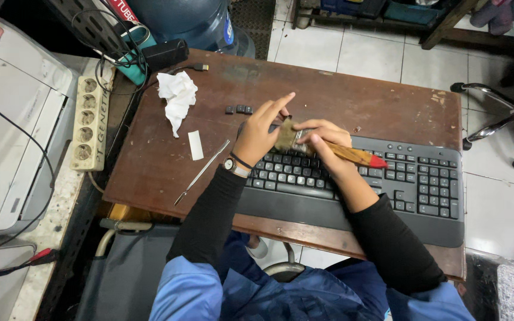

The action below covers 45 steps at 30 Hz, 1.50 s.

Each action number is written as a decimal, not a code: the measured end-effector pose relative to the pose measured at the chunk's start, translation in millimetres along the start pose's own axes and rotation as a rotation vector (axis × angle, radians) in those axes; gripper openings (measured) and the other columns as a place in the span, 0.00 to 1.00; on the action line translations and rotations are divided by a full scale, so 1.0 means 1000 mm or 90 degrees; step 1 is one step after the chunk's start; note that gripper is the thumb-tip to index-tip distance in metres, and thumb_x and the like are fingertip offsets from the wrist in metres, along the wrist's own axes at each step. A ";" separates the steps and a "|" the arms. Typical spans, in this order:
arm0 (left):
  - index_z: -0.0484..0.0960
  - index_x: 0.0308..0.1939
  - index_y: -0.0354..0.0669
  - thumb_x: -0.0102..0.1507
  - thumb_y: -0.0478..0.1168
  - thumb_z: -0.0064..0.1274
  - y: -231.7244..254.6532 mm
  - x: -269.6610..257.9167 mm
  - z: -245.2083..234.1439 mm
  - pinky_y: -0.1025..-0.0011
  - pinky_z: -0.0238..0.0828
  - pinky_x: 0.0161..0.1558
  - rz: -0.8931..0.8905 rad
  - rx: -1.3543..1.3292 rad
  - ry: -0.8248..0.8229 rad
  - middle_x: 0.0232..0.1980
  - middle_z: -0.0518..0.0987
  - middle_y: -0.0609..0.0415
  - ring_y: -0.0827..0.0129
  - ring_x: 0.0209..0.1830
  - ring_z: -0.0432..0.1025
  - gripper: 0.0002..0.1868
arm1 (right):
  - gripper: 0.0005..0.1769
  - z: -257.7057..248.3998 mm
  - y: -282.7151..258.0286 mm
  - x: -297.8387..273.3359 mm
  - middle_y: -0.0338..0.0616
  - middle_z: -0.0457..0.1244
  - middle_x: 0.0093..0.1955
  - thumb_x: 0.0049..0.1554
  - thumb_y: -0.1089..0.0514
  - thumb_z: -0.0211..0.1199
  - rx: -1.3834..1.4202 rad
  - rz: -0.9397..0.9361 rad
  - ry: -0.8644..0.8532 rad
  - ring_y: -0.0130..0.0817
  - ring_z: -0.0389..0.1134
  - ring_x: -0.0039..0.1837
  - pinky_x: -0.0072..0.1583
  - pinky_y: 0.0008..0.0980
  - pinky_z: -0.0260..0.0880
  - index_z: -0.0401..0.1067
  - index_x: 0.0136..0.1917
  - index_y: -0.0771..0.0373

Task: The person cleans a black computer keyboard using a paintbrush to sweep dust from the keys and between them. They also use a metal tool to remove individual keycaps, clean the exposed areas, and then place the keycaps back onto the keyboard.

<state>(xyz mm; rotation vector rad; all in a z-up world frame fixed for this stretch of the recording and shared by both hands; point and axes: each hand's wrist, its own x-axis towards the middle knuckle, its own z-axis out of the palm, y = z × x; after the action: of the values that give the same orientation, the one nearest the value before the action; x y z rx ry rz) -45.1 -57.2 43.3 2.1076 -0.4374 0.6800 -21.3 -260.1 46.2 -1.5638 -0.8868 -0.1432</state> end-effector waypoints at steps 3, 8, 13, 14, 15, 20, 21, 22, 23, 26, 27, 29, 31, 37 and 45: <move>0.72 0.68 0.49 0.56 0.25 0.59 -0.007 -0.001 0.001 0.64 0.80 0.50 0.008 0.042 -0.015 0.46 0.78 0.56 0.63 0.47 0.78 0.36 | 0.18 0.006 -0.009 0.004 0.54 0.71 0.54 0.64 0.51 0.54 -0.068 -0.027 0.094 0.54 0.73 0.56 0.57 0.45 0.68 0.80 0.42 0.60; 0.72 0.67 0.48 0.58 0.26 0.59 -0.015 -0.002 0.004 0.64 0.78 0.50 0.006 0.012 -0.015 0.46 0.79 0.54 0.60 0.46 0.78 0.33 | 0.19 0.001 -0.009 0.005 0.54 0.70 0.54 0.66 0.51 0.52 -0.094 -0.054 0.138 0.53 0.72 0.56 0.58 0.45 0.68 0.79 0.43 0.61; 0.73 0.68 0.52 0.59 0.29 0.59 -0.008 -0.002 0.000 0.61 0.77 0.51 0.021 0.048 -0.022 0.46 0.78 0.56 0.60 0.47 0.77 0.33 | 0.17 0.002 -0.006 0.003 0.54 0.70 0.58 0.63 0.50 0.54 -0.088 -0.050 0.058 0.57 0.71 0.59 0.58 0.49 0.69 0.80 0.46 0.59; 0.73 0.67 0.51 0.60 0.29 0.57 -0.009 -0.002 0.000 0.61 0.77 0.51 0.026 0.043 -0.033 0.46 0.78 0.55 0.58 0.47 0.78 0.31 | 0.14 0.004 -0.003 0.003 0.54 0.70 0.58 0.63 0.51 0.56 -0.102 -0.047 0.095 0.56 0.71 0.60 0.60 0.49 0.68 0.80 0.46 0.59; 0.74 0.67 0.50 0.61 0.28 0.55 -0.011 -0.002 -0.001 0.60 0.77 0.51 0.029 0.039 -0.043 0.46 0.79 0.54 0.56 0.47 0.78 0.29 | 0.12 0.007 0.001 0.003 0.55 0.70 0.57 0.63 0.53 0.58 -0.115 -0.044 0.131 0.55 0.71 0.60 0.61 0.48 0.67 0.79 0.46 0.60; 0.80 0.60 0.49 0.65 0.35 0.57 -0.012 -0.003 0.001 0.68 0.79 0.47 -0.008 0.012 -0.016 0.45 0.82 0.54 0.60 0.46 0.80 0.18 | 0.08 0.002 -0.010 0.006 0.57 0.67 0.61 0.62 0.57 0.62 -0.138 -0.063 0.164 0.57 0.68 0.63 0.64 0.52 0.64 0.77 0.51 0.62; 0.83 0.56 0.48 0.66 0.35 0.56 -0.012 -0.001 0.001 0.69 0.80 0.44 -0.014 0.000 -0.001 0.45 0.83 0.53 0.59 0.44 0.81 0.14 | 0.07 0.002 -0.011 0.006 0.57 0.66 0.62 0.61 0.59 0.64 -0.141 -0.063 0.178 0.56 0.68 0.64 0.65 0.52 0.63 0.76 0.52 0.62; 0.83 0.56 0.48 0.66 0.35 0.56 -0.017 -0.001 0.002 0.69 0.80 0.44 -0.010 0.000 -0.002 0.45 0.83 0.53 0.59 0.44 0.81 0.14 | 0.07 0.002 -0.011 0.007 0.57 0.66 0.62 0.61 0.59 0.64 -0.142 -0.065 0.181 0.56 0.68 0.64 0.65 0.52 0.63 0.76 0.52 0.62; 0.84 0.55 0.48 0.67 0.35 0.54 -0.021 -0.003 0.003 0.69 0.79 0.44 -0.020 -0.021 0.009 0.45 0.84 0.54 0.59 0.44 0.81 0.13 | 0.09 0.002 -0.011 0.007 0.58 0.65 0.63 0.60 0.60 0.66 -0.145 -0.063 0.194 0.57 0.67 0.65 0.66 0.53 0.62 0.75 0.54 0.63; 0.86 0.53 0.48 0.66 0.33 0.54 -0.023 -0.003 0.000 0.71 0.80 0.41 -0.080 -0.077 0.037 0.44 0.85 0.51 0.59 0.42 0.82 0.13 | 0.09 -0.006 0.013 -0.002 0.55 0.66 0.54 0.61 0.57 0.64 -0.117 -0.046 0.202 0.50 0.68 0.56 0.60 0.47 0.64 0.76 0.52 0.64; 0.86 0.53 0.47 0.65 0.32 0.55 -0.022 -0.004 -0.002 0.74 0.80 0.38 -0.135 -0.112 0.055 0.43 0.85 0.48 0.60 0.39 0.83 0.13 | 0.12 -0.009 0.025 -0.006 0.51 0.69 0.45 0.63 0.52 0.61 -0.085 -0.028 0.195 0.43 0.71 0.47 0.54 0.40 0.67 0.78 0.48 0.63; 0.86 0.54 0.46 0.65 0.33 0.57 -0.026 -0.003 -0.005 0.73 0.80 0.38 -0.172 -0.156 0.072 0.44 0.85 0.44 0.59 0.39 0.82 0.14 | 0.17 -0.006 0.037 -0.020 0.44 0.67 0.36 0.63 0.49 0.56 -0.035 -0.007 0.145 0.36 0.66 0.39 0.47 0.33 0.65 0.77 0.40 0.60; 0.85 0.54 0.45 0.64 0.33 0.59 -0.031 -0.003 -0.007 0.72 0.81 0.38 -0.210 -0.200 0.090 0.45 0.85 0.40 0.58 0.39 0.82 0.14 | 0.25 -0.003 0.031 -0.020 0.38 0.66 0.28 0.64 0.45 0.52 0.015 0.015 0.094 0.29 0.62 0.30 0.41 0.26 0.63 0.77 0.32 0.57; 0.85 0.54 0.43 0.64 0.34 0.60 -0.029 -0.001 -0.009 0.80 0.80 0.42 -0.345 -0.408 0.111 0.48 0.84 0.42 0.67 0.44 0.81 0.14 | 0.28 -0.027 -0.012 0.008 0.69 0.67 0.41 0.58 0.41 0.66 -0.253 0.366 -0.063 0.70 0.70 0.47 0.50 0.59 0.67 0.67 0.63 0.60; 0.82 0.54 0.31 0.65 0.35 0.59 -0.023 -0.006 -0.018 0.74 0.83 0.48 -0.387 -0.526 0.134 0.47 0.84 0.38 0.59 0.44 0.82 0.15 | 0.29 -0.091 -0.024 0.019 0.56 0.73 0.37 0.55 0.48 0.61 -0.384 0.488 -0.356 0.62 0.72 0.51 0.59 0.53 0.68 0.71 0.67 0.60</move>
<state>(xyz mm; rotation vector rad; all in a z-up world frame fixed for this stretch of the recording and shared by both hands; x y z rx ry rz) -43.6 -29.5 33.9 1.2563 0.0618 0.2726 13.6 -333.7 96.0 -2.4752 -0.6144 0.6614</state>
